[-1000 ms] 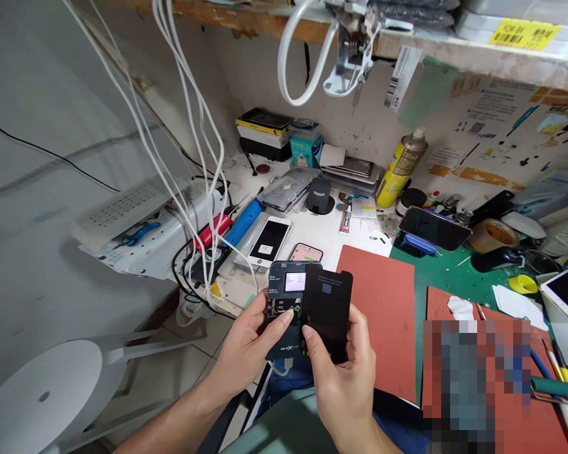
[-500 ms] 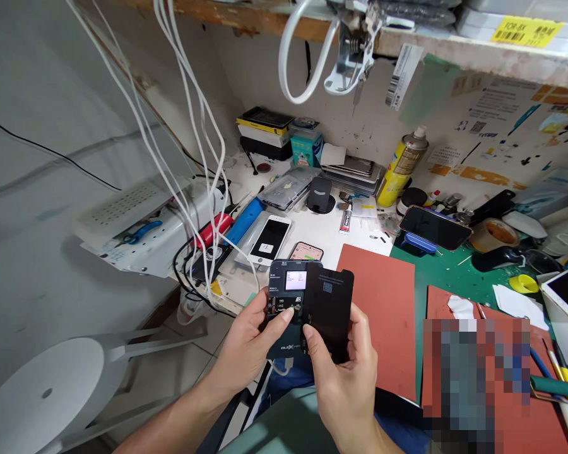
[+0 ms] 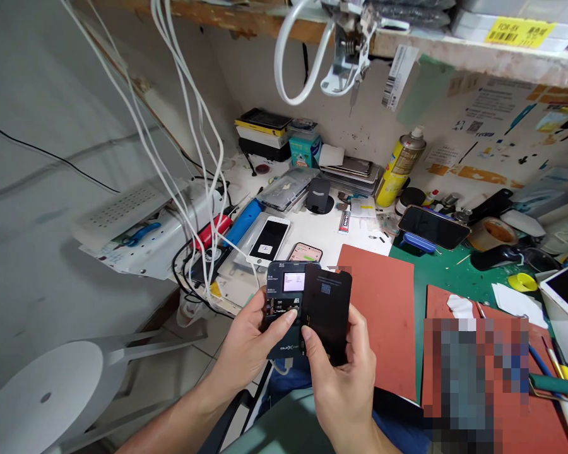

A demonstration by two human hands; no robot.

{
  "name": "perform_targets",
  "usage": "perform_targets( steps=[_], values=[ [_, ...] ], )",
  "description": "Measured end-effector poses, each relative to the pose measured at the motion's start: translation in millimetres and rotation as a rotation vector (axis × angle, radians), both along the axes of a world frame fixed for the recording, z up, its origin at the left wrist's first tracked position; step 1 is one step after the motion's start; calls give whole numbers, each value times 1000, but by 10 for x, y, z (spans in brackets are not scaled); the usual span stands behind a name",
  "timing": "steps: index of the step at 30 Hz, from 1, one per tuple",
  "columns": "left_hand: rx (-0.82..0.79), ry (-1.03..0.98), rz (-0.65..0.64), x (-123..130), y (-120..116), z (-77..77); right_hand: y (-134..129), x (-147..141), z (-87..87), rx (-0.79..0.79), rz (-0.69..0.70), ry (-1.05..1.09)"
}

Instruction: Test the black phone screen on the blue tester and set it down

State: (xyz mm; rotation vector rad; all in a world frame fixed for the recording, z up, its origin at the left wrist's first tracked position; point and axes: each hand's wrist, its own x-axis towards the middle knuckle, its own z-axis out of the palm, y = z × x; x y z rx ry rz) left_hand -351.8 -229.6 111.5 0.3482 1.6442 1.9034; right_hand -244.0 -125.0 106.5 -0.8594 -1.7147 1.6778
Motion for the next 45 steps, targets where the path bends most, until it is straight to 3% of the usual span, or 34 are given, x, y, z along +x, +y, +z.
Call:
perform_targets(
  steps=[17,45],
  values=[
    [-25,40,24,-7,45,3,-47,14,-75,-3,8,24],
    [-31,22,30,-45,79,-17,-86,34,-146,175,9,-13]
  ],
)
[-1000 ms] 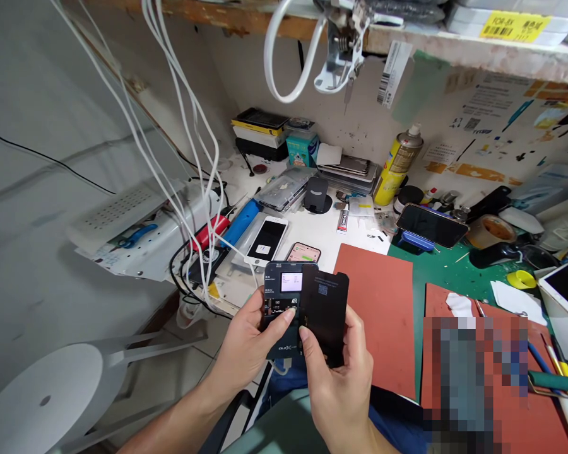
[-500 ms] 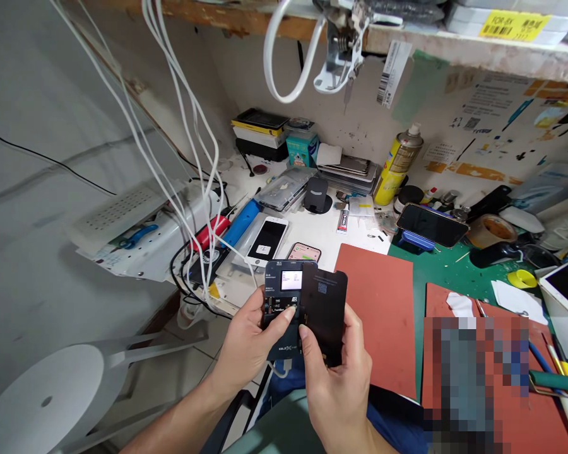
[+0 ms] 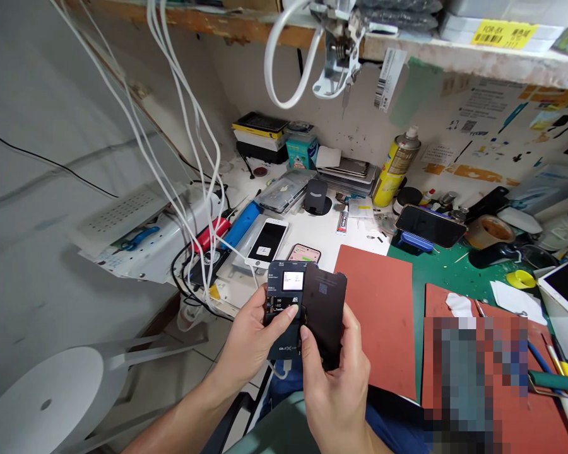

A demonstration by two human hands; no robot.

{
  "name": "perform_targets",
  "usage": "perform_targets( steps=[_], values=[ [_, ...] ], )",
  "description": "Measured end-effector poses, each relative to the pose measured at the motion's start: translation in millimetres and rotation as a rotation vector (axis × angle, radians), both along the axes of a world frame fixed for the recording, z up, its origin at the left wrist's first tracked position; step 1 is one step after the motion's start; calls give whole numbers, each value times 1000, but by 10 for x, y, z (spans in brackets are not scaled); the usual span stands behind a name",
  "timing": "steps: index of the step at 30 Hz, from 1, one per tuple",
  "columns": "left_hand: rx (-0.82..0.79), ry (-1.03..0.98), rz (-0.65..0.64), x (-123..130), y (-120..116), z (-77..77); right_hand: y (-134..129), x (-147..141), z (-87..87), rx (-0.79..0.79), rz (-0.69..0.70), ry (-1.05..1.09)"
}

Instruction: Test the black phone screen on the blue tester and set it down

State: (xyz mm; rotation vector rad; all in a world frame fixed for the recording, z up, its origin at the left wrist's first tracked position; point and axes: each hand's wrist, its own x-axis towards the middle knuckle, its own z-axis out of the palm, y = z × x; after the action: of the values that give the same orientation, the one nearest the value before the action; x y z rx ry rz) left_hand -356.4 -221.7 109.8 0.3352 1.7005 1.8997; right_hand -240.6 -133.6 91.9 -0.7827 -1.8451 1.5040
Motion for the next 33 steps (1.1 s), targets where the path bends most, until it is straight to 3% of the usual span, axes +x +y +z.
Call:
perform_targets(
  steps=[15,24,33],
  values=[
    [78,-104,-11,-27,13,-76,-15,-45,171,112,56,-43],
    [13,-77,90,-50,35,-76,-63,-123,233,504,168,-20],
    [5,-106,243,-54,-47,41,-422,-360,314,749,134,-240]
  ],
)
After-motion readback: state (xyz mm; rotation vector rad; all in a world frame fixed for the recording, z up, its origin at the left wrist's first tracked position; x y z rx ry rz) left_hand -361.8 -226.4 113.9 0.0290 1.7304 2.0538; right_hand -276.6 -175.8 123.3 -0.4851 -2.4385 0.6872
